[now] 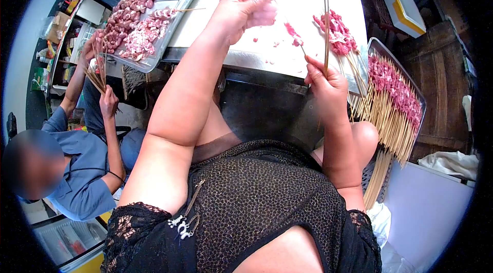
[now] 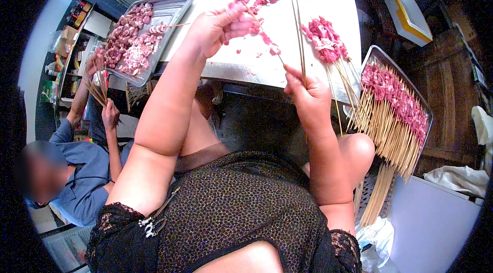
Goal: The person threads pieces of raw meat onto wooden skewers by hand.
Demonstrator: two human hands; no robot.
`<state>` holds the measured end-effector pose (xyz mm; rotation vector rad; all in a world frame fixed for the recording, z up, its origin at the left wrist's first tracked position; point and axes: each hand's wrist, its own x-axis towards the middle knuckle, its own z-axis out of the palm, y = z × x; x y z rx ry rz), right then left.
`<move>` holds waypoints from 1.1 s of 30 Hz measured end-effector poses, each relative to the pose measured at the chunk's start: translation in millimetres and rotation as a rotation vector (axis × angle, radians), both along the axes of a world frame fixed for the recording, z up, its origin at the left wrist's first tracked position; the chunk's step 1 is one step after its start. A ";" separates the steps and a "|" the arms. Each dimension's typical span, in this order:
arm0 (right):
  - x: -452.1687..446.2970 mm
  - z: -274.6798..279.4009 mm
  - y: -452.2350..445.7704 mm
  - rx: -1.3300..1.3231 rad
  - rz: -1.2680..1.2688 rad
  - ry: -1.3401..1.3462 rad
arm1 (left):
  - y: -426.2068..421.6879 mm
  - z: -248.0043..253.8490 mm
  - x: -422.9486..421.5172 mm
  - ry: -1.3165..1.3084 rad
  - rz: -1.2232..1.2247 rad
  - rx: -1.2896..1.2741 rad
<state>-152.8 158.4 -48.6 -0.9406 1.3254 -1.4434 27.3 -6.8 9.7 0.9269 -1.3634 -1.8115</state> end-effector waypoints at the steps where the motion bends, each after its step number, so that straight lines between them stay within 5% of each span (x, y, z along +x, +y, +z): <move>1: -0.3 0.1 0.3 0.001 0.001 0.000 | -1.9 -0.2 0.7 0.077 0.097 0.026; 6: 3.4 -0.4 0.1 -0.042 0.036 -0.001 | -2.8 4.5 0.2 0.479 0.091 0.228; 33: 1.9 -2.8 -1.9 -0.035 0.025 0.149 | 0.3 1.7 -4.0 0.310 0.075 0.053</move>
